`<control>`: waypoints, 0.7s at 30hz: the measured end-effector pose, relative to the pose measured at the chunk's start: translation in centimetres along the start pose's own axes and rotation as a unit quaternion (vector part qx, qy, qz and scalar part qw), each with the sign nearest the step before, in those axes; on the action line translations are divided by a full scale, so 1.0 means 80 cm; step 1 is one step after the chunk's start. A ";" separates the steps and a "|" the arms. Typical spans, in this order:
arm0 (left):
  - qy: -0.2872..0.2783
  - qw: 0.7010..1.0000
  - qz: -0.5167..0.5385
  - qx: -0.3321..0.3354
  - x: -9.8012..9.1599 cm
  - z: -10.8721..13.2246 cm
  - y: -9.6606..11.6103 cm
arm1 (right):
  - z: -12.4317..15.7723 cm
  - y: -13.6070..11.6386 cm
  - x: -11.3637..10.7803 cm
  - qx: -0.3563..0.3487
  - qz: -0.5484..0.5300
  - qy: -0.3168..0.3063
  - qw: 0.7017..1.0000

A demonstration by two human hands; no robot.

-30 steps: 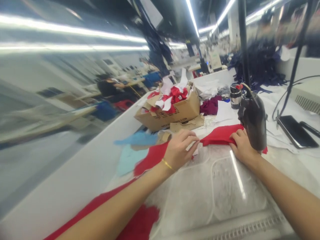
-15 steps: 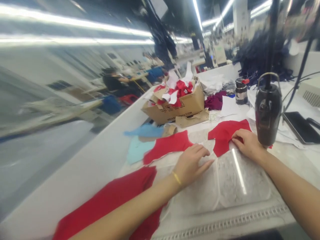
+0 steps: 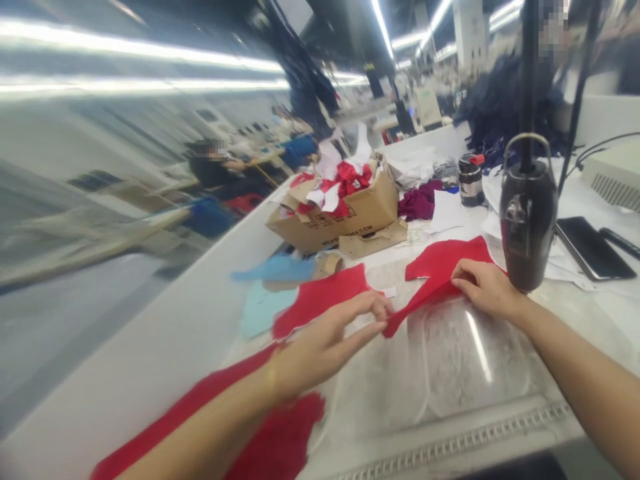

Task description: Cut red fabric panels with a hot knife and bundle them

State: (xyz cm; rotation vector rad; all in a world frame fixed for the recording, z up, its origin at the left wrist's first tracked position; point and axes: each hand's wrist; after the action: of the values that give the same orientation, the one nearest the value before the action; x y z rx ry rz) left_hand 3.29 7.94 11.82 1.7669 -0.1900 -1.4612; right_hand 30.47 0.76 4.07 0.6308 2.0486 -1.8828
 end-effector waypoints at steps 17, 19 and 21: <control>0.083 0.969 -0.213 -0.097 0.026 0.079 -0.076 | 0.005 -0.008 0.022 0.066 0.086 -0.156 0.982; 0.096 0.959 -0.268 0.017 0.036 0.084 -0.067 | 0.005 -0.008 0.023 0.070 0.091 -0.154 0.981; 0.086 0.948 -0.291 0.098 0.045 0.090 -0.062 | 0.005 -0.006 0.022 0.077 0.097 -0.147 0.981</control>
State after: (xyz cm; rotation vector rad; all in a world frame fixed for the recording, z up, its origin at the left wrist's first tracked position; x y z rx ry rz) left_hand -3.69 5.61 5.83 2.2225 0.3173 -1.7191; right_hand 28.66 0.55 3.57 0.5302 1.6120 -1.9014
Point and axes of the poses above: each hand's wrist, its own z-axis away from the middle knuckle, its own x-axis out of the palm, y = z × x
